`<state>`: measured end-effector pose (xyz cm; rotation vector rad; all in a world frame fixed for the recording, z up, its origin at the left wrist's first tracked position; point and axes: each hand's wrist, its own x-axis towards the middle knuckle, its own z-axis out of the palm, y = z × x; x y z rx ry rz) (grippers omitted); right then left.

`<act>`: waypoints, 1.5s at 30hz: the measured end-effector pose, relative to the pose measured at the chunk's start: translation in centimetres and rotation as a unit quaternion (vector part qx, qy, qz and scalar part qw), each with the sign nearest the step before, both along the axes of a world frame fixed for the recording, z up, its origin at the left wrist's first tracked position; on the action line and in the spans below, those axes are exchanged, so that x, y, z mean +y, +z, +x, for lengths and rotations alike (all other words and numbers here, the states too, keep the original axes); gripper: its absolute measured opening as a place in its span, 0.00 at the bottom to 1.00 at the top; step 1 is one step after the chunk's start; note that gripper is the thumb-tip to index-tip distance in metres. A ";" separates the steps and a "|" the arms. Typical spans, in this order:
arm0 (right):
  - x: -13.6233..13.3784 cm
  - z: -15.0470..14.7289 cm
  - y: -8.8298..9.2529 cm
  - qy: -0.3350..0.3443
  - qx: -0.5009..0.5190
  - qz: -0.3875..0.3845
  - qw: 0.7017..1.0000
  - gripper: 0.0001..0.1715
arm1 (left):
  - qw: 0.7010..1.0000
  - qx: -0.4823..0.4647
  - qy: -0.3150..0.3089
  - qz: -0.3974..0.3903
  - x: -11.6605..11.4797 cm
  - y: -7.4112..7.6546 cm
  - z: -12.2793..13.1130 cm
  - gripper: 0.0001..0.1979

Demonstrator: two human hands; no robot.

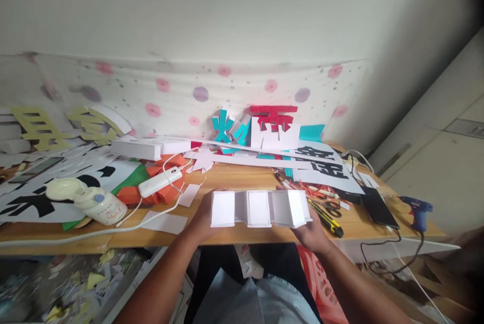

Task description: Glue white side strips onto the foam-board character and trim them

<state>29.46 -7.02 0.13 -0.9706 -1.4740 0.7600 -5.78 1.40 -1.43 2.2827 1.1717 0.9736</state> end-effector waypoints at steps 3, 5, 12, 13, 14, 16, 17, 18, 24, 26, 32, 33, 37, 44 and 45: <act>0.7 -0.8 0.6 -0.026 0.071 -0.061 0.995 0.35 | 0.998 -0.013 0.019 -0.066 -0.9 0.6 0.2 0.27; 1.3 -1.2 1.4 -0.039 0.101 -0.073 0.991 0.34 | 0.994 -0.040 0.024 -0.100 -1.5 1.3 0.4 0.32; 3.3 -2.0 3.9 -0.008 0.147 -0.103 0.984 0.34 | 0.962 -0.114 -0.063 -0.239 -3.2 2.2 1.2 0.29; 3.5 -2.1 4.0 -0.001 0.149 -0.116 0.982 0.34 | 0.955 -0.125 -0.074 -0.259 -3.3 2.0 1.3 0.28; 3.6 -2.1 4.1 0.007 0.151 -0.129 0.980 0.35 | 0.946 -0.138 -0.084 -0.280 -3.5 1.8 1.4 0.27; 3.7 -2.1 4.1 0.021 0.158 -0.161 0.974 0.35 | 0.928 -0.162 -0.098 -0.320 -3.7 1.2 1.5 0.27; 3.7 -2.1 4.1 0.025 0.164 -0.178 0.970 0.34 | 0.921 -0.172 -0.102 -0.335 -3.8 0.9 1.5 0.28; 3.7 -2.0 4.0 0.027 0.171 -0.189 0.967 0.33 | 0.916 -0.178 -0.106 -0.343 -3.9 0.6 1.6 0.29; 3.8 -2.3 3.9 0.028 0.183 -0.185 0.965 0.32 | 0.931 -0.172 -0.085 -0.310 -3.9 -0.1 2.5 0.31; 3.7 -2.5 4.1 0.026 0.176 -0.177 0.968 0.32 | 0.934 -0.182 -0.073 -0.300 -3.7 -0.2 2.9 0.32; 3.3 -2.5 6.0 0.052 0.156 -0.161 0.973 0.34 | 0.947 -0.182 -0.042 -0.260 -2.7 -0.2 3.4 0.32; 3.2 -2.4 6.3 0.055 0.151 -0.163 0.973 0.35 | 0.949 -0.179 -0.039 -0.255 -2.6 0.0 3.4 0.32; 3.3 -2.2 6.7 0.033 0.157 -0.166 0.973 0.34 | 0.967 -0.129 -0.037 -0.216 -2.6 0.9 3.6 0.34; 3.5 -2.4 6.2 0.009 0.188 -0.158 0.969 0.37 | 0.993 -0.008 0.068 -0.100 -2.7 0.1 4.9 0.32; 3.4 -2.6 6.3 0.017 0.187 -0.154 0.970 0.38 | 0.993 0.005 0.090 -0.077 -2.6 -0.2 5.2 0.33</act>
